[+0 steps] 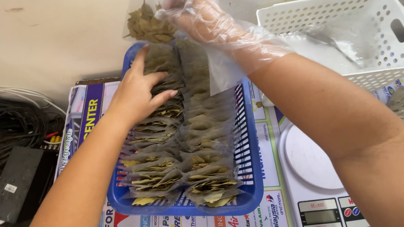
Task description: Packaging dried bay leaves into small plastic bags and arranging them in a tray.
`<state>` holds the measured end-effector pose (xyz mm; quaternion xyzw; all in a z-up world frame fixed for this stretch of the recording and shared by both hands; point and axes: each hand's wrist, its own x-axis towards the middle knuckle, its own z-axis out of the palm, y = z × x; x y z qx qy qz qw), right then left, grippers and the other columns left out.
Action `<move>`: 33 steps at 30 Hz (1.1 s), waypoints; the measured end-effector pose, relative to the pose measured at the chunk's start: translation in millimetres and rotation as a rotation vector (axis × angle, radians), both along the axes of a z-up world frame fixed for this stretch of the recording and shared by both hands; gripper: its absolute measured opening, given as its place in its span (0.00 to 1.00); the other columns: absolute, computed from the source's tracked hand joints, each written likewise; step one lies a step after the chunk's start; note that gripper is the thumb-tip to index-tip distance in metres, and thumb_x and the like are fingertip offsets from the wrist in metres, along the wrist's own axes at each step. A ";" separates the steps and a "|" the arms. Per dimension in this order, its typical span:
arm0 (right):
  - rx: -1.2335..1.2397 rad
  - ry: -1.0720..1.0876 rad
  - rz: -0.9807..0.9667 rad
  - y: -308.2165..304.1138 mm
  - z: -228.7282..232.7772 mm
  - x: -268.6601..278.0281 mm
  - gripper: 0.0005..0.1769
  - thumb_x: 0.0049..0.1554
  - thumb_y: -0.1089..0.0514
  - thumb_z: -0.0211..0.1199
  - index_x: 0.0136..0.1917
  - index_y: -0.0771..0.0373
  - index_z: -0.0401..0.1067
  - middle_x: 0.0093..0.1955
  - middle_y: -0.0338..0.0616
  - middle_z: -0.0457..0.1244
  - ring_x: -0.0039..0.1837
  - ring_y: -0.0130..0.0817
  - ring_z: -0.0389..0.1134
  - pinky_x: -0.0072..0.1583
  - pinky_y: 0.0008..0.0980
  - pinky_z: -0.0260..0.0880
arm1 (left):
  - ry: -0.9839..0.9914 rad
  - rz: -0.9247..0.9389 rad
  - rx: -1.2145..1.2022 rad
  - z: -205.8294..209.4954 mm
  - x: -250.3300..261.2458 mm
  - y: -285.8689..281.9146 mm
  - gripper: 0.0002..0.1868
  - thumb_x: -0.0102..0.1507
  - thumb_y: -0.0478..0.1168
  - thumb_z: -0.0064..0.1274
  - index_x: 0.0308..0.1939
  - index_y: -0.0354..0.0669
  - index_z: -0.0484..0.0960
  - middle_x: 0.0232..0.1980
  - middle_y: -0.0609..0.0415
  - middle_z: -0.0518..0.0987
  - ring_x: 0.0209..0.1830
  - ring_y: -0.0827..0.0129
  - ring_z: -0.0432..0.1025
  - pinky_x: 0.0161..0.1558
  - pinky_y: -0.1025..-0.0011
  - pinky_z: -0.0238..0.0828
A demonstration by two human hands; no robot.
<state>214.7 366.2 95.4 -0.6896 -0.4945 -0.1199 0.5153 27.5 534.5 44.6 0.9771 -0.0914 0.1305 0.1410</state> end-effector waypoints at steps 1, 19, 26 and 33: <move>0.021 -0.005 -0.021 3.3 -3.5 -2.7 0.15 0.56 0.51 0.76 0.34 0.51 0.72 0.34 0.29 0.65 0.38 0.21 0.66 0.43 0.25 0.70 | 0.000 -0.014 0.006 -1.1 0.1 0.6 0.29 0.63 0.57 0.60 0.59 0.40 0.84 0.79 0.26 0.50 0.78 0.37 0.56 0.75 0.54 0.51; -1.228 0.084 -0.211 52.8 19.3 -22.3 0.14 0.63 0.48 0.60 0.62 0.33 0.72 0.61 0.37 0.58 0.63 0.44 0.61 0.62 0.50 0.65 | -0.415 0.183 0.327 -5.3 20.7 30.3 0.21 0.65 0.44 0.43 0.62 0.51 0.69 0.55 0.52 0.71 0.58 0.53 0.64 0.59 0.55 0.62; -1.138 -0.051 -0.219 46.0 20.6 -21.3 0.10 0.63 0.39 0.57 0.52 0.38 0.75 0.49 0.36 0.61 0.52 0.41 0.63 0.51 0.46 0.65 | -0.029 0.140 0.149 -3.3 54.0 51.2 0.26 0.57 0.31 0.63 0.57 0.48 0.72 0.43 0.50 0.82 0.49 0.45 0.77 0.55 0.51 0.73; -1.057 -0.151 -0.213 46.7 18.0 -28.1 0.19 0.62 0.31 0.55 0.44 0.41 0.77 0.40 0.35 0.63 0.43 0.38 0.65 0.42 0.42 0.66 | 0.037 0.196 0.138 -21.5 68.9 58.7 0.13 0.60 0.28 0.58 0.45 0.48 0.79 0.38 0.53 0.84 0.45 0.52 0.81 0.48 0.58 0.78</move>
